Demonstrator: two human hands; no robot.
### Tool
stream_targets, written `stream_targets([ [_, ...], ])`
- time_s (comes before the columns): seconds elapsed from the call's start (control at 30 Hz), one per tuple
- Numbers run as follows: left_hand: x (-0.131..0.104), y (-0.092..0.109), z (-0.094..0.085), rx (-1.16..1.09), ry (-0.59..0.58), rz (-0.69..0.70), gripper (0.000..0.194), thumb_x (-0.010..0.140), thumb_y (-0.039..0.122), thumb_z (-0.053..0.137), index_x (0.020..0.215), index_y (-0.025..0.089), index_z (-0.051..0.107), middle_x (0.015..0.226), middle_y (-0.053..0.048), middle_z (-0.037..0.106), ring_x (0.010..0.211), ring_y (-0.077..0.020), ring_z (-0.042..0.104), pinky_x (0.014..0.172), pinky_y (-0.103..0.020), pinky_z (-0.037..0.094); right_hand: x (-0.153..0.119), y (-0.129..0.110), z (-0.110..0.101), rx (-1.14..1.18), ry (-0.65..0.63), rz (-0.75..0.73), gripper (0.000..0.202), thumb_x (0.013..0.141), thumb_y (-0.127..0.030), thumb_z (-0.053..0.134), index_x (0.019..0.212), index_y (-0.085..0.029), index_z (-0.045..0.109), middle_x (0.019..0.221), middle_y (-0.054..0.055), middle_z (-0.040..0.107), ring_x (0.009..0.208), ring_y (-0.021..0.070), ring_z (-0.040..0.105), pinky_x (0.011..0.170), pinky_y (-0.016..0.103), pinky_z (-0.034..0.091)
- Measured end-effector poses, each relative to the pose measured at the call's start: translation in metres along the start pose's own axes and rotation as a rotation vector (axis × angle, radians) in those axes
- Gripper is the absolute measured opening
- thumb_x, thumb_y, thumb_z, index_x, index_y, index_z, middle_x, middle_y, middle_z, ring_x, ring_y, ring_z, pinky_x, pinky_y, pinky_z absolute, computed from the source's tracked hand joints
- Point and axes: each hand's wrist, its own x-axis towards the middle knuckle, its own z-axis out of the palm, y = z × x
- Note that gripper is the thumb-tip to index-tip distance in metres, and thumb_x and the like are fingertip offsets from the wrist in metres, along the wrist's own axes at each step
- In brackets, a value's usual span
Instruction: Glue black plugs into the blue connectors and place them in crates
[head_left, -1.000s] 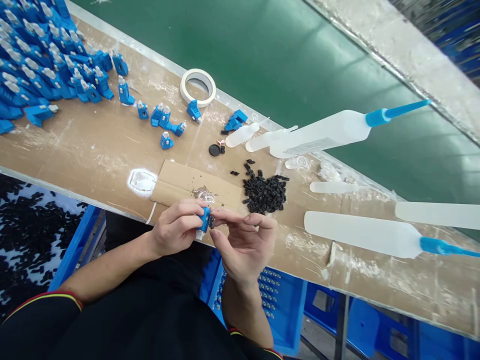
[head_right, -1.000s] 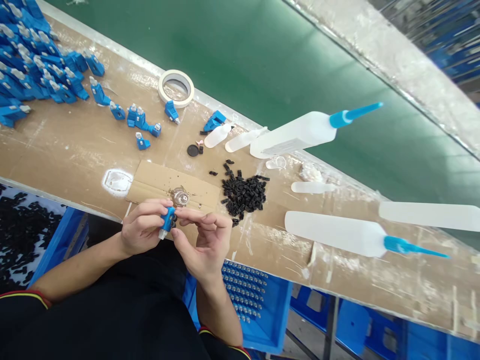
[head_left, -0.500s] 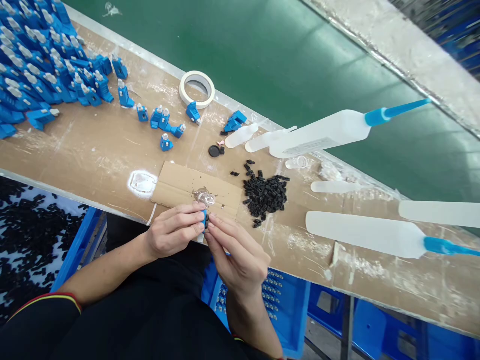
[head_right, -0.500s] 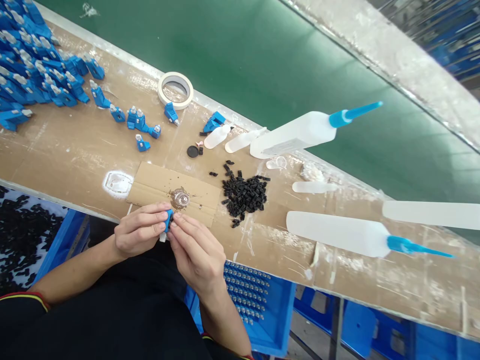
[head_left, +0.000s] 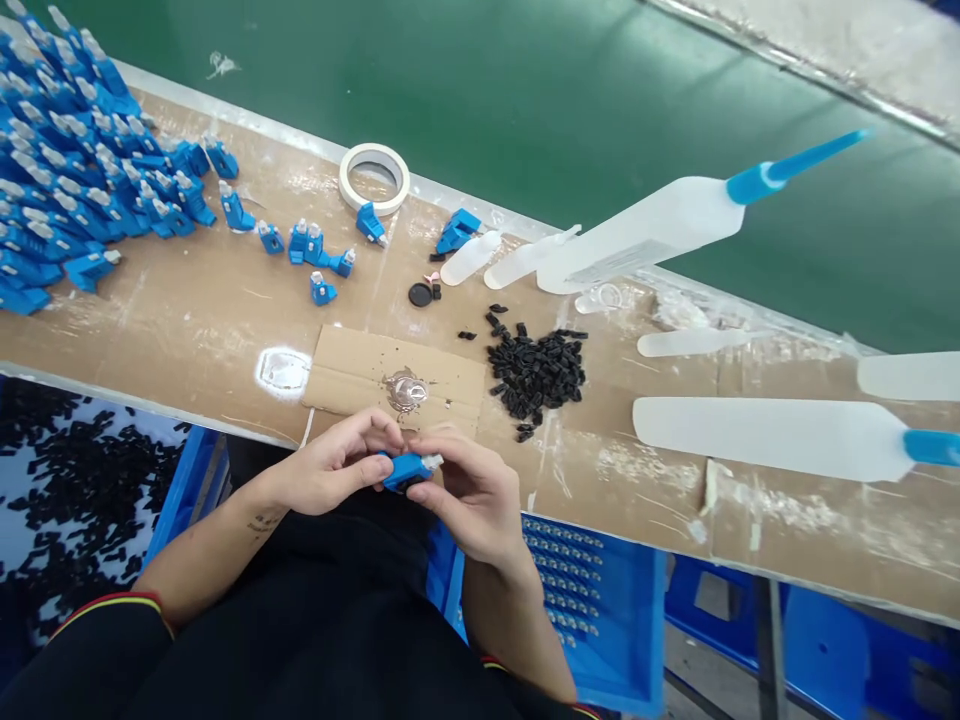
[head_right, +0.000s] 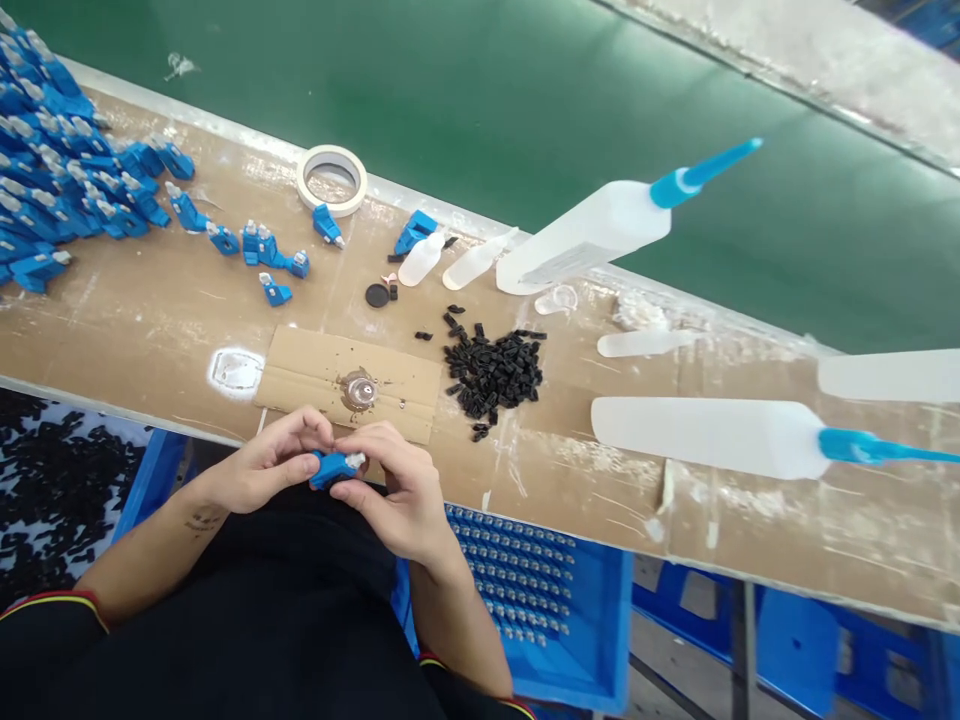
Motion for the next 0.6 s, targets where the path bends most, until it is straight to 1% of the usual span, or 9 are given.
stream_targets([
  [0.07,0.001,-0.004,0.004,0.202,0.075,0.092,0.027,0.096,0.035,0.063,0.115,0.022,0.048,0.103,-0.009,0.068,0.086,-0.0167,0.069,0.07,-0.026,0.056,-0.002,0.004,0.008,0.117,0.136,0.059,0.028,0.082,-0.03,0.08,0.11,-0.03,0.073,0.091,0.002,0.07,0.083,0.0176,0.064,0.072,0.031,0.055],
  [0.13,0.003,-0.008,0.007,0.453,0.125,0.271,0.032,0.093,0.032,0.066,0.117,0.021,0.047,0.097,-0.007,0.065,0.082,-0.0166,0.066,0.07,-0.027,0.055,-0.005,0.008,0.016,0.203,0.238,0.118,0.027,0.08,-0.036,0.082,0.104,-0.028,0.074,0.086,0.001,0.068,0.077,0.0158,0.063,0.067,0.028,0.055],
  [0.2,0.006,-0.012,0.008,0.623,0.11,0.437,0.028,0.094,0.027,0.062,0.116,0.02,0.046,0.09,-0.005,0.062,0.077,-0.0161,0.062,0.067,-0.027,0.053,-0.008,0.011,0.021,0.255,0.294,0.136,0.028,0.076,-0.04,0.084,0.098,-0.025,0.075,0.081,0.002,0.067,0.073,0.0155,0.063,0.064,0.027,0.054],
  [0.23,0.007,-0.013,0.007,0.663,0.081,0.482,0.026,0.094,0.026,0.06,0.115,0.02,0.046,0.088,-0.005,0.061,0.075,-0.0161,0.061,0.066,-0.027,0.053,-0.009,0.012,0.022,0.28,0.304,0.134,0.028,0.075,-0.04,0.085,0.096,-0.025,0.076,0.08,0.002,0.067,0.072,0.0156,0.063,0.063,0.027,0.054],
  [0.33,0.008,-0.011,0.003,0.71,0.003,0.507,0.02,0.095,0.026,0.056,0.111,0.019,0.045,0.085,-0.005,0.06,0.072,-0.016,0.057,0.064,-0.027,0.052,-0.013,0.012,0.02,0.352,0.252,0.142,0.026,0.071,-0.035,0.088,0.093,-0.025,0.077,0.079,0.002,0.069,0.071,0.0161,0.065,0.062,0.027,0.055],
  [0.4,0.007,-0.004,0.0,0.807,-0.037,0.531,0.014,0.095,0.026,0.054,0.103,0.018,0.046,0.079,-0.004,0.058,0.067,-0.0156,0.053,0.061,-0.027,0.05,-0.015,0.01,0.015,0.378,0.189,0.181,0.026,0.073,-0.034,0.087,0.095,-0.025,0.077,0.083,0.004,0.072,0.073,0.0171,0.067,0.062,0.027,0.056],
  [0.47,0.003,0.006,-0.003,1.002,-0.09,0.582,0.007,0.094,0.022,0.052,0.096,0.018,0.047,0.073,-0.003,0.056,0.062,-0.0159,0.049,0.059,-0.028,0.047,-0.017,0.009,0.01,0.363,0.127,0.252,0.021,0.076,-0.035,0.084,0.092,-0.023,0.077,0.085,0.005,0.072,0.071,0.0169,0.067,0.061,0.026,0.056],
  [0.5,0.001,0.011,-0.003,1.123,-0.121,0.604,0.004,0.093,0.019,0.052,0.092,0.017,0.048,0.07,-0.003,0.055,0.061,-0.0161,0.048,0.058,-0.029,0.045,-0.018,0.009,0.008,0.349,0.091,0.299,0.019,0.078,-0.036,0.082,0.09,-0.022,0.077,0.082,0.005,0.071,0.068,0.0161,0.066,0.059,0.025,0.055],
  [0.6,-0.005,0.026,-0.002,1.435,-0.205,0.646,0.007,0.09,0.018,0.054,0.083,0.017,0.052,0.068,-0.002,0.054,0.06,-0.0163,0.047,0.057,-0.031,0.043,-0.023,0.011,0.009,0.326,-0.027,0.434,0.021,0.079,-0.039,0.081,0.083,-0.018,0.076,0.07,0.004,0.068,0.056,0.0131,0.059,0.052,0.023,0.05],
])
